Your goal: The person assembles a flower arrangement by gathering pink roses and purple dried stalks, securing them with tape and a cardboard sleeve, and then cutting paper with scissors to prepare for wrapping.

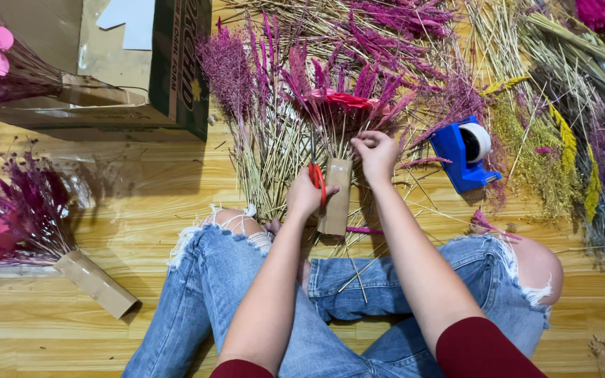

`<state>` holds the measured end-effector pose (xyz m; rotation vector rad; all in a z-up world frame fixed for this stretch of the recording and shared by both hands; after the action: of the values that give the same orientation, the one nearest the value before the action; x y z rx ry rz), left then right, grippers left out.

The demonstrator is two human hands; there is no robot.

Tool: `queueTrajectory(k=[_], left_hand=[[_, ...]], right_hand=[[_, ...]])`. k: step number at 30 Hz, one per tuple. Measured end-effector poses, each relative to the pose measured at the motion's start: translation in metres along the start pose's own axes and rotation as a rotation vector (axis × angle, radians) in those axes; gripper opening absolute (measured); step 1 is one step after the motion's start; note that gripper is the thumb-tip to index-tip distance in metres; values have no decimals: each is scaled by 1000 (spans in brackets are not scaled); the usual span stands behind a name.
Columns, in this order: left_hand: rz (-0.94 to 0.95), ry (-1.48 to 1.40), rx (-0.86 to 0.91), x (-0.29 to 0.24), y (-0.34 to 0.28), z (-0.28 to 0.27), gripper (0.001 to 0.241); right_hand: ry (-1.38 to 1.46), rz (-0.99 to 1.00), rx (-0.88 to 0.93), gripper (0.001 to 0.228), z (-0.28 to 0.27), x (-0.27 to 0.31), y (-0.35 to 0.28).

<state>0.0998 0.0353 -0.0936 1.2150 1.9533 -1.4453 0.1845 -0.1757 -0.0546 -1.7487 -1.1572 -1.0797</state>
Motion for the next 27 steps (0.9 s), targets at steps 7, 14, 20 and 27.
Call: queueTrajectory(k=[7, 14, 20, 27], left_hand=[[8, -2, -2, 1, 2, 1, 64], [-12, 28, 17, 3, 5, 3, 66], [-17, 51, 27, 5, 6, 5, 71], [-14, 11, 50, -4, -3, 3, 77]], right_hand=[[-23, 15, -1, 26, 5, -2, -3], [-245, -5, -22, 32, 5, 1, 2], [-293, -5, 5, 34, 9, 1, 5], [-88, 10, -16, 38, -9, -2, -4]])
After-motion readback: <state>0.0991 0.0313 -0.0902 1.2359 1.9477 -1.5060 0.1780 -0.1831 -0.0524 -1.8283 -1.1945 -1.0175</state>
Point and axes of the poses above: each hand's wrist, its own y-axis towards the middle knuckle, its own z-axis out of the palm, x = y × z, the point moved 10 cm from there along y, towards the middle knuckle, and after that the axes turned 9 degrees about -y, right-handed, at the moved point
